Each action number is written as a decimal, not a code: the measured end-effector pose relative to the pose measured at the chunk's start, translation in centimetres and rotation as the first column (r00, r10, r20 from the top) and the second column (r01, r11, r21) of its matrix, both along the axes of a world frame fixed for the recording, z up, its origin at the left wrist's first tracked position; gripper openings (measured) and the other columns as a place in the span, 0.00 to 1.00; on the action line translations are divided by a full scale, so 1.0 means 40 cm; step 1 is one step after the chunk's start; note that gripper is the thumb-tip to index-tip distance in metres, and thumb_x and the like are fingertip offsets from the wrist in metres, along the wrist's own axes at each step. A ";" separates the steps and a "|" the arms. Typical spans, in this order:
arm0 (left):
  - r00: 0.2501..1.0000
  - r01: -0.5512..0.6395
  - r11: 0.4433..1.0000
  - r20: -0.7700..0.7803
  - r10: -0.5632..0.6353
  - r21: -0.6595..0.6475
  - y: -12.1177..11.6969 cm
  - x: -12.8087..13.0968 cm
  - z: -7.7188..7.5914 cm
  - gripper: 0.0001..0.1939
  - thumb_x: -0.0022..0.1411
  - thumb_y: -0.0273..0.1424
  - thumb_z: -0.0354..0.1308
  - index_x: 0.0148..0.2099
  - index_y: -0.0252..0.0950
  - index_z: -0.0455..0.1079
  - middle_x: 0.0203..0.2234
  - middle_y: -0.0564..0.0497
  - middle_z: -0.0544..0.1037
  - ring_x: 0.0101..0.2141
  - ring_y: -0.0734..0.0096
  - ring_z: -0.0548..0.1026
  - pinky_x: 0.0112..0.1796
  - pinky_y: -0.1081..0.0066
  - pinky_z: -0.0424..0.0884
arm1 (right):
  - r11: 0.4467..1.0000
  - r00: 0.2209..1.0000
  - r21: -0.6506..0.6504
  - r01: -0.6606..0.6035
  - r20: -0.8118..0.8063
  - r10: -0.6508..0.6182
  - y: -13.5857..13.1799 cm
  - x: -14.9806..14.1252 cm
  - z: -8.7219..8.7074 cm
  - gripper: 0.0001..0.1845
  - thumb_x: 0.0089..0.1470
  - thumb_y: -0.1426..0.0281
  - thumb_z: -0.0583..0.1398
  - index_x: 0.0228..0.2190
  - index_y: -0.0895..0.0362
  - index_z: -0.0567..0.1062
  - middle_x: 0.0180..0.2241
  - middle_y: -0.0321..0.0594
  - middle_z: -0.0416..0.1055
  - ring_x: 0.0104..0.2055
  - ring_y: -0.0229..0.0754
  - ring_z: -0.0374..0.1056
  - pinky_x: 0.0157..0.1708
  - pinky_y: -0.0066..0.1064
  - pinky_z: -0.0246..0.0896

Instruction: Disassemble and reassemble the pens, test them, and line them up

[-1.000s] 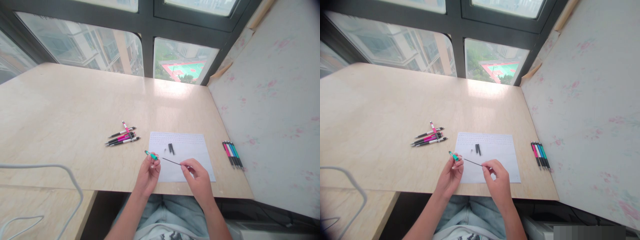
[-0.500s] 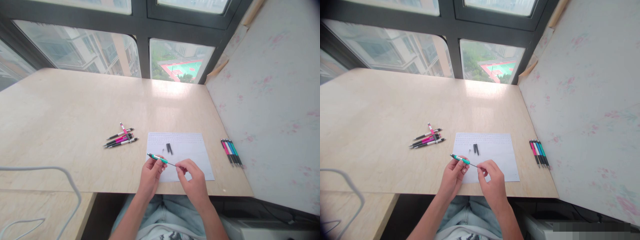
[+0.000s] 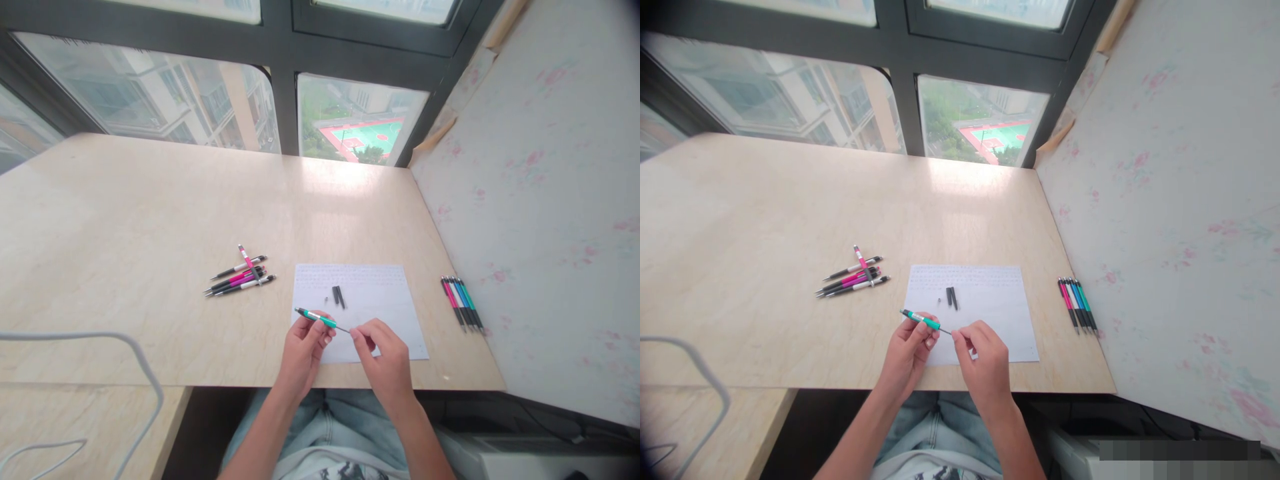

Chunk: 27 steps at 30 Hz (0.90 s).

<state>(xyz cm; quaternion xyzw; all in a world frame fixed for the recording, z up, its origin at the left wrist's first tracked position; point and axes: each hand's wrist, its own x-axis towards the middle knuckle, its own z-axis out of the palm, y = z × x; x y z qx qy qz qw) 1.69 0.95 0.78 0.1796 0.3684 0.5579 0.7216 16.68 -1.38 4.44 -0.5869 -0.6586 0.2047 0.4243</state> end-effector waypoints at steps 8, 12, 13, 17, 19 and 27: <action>0.995 0.023 0.997 0.103 -0.016 -0.068 0.005 -0.003 -0.004 0.08 0.57 0.29 0.67 0.39 0.31 0.76 0.33 0.49 0.77 0.29 0.80 0.72 0.30 0.81 0.70 | 0.994 0.992 -0.103 -0.022 -0.129 0.009 0.005 -0.002 -0.006 0.14 0.63 0.67 0.56 0.26 0.56 0.73 0.24 0.36 0.67 0.27 0.38 0.62 0.29 0.30 0.58; 0.983 -0.013 0.994 0.183 0.034 -0.112 0.015 -0.010 -0.004 0.09 0.56 0.28 0.68 0.39 0.30 0.76 0.33 0.49 0.77 0.29 0.81 0.72 0.30 0.83 0.71 | 0.965 0.926 -0.177 -0.191 -0.358 0.118 0.007 0.004 -0.014 0.15 0.64 0.62 0.53 0.42 0.55 0.77 0.34 0.42 0.73 0.33 0.41 0.68 0.30 0.30 0.63; 0.978 -0.028 0.992 0.202 0.054 -0.126 0.018 -0.012 -0.004 0.09 0.55 0.28 0.69 0.39 0.30 0.76 0.33 0.49 0.77 0.28 0.81 0.72 0.30 0.83 0.71 | 0.955 0.904 -0.206 -0.212 -0.413 0.112 0.010 0.008 -0.024 0.18 0.65 0.61 0.51 0.46 0.55 0.75 0.36 0.43 0.74 0.33 0.41 0.69 0.29 0.30 0.64; 0.962 -0.070 0.985 0.253 0.108 -0.155 0.023 -0.023 -0.007 0.11 0.52 0.27 0.71 0.39 0.31 0.76 0.32 0.50 0.77 0.28 0.81 0.72 0.29 0.84 0.70 | 0.959 0.967 -0.281 -0.038 -0.252 -0.036 0.043 0.030 -0.078 0.17 0.63 0.63 0.53 0.46 0.57 0.76 0.35 0.43 0.74 0.31 0.41 0.69 0.29 0.31 0.65; 0.963 -0.064 0.989 0.250 0.097 -0.137 0.021 -0.024 -0.010 0.11 0.52 0.28 0.71 0.39 0.31 0.76 0.32 0.50 0.77 0.28 0.81 0.72 0.28 0.84 0.70 | 0.974 0.999 -0.224 0.028 -0.020 -0.033 0.065 0.039 -0.102 0.15 0.61 0.68 0.54 0.46 0.56 0.76 0.35 0.43 0.74 0.32 0.41 0.68 0.34 0.33 0.65; 0.989 -0.008 0.997 0.145 0.018 -0.072 0.010 -0.014 -0.016 0.11 0.54 0.31 0.70 0.38 0.32 0.76 0.33 0.48 0.78 0.28 0.79 0.72 0.29 0.79 0.68 | 0.978 0.914 -0.205 0.034 0.402 0.053 0.116 0.028 -0.106 0.21 0.58 0.73 0.55 0.52 0.53 0.73 0.38 0.43 0.72 0.35 0.42 0.70 0.29 0.29 0.61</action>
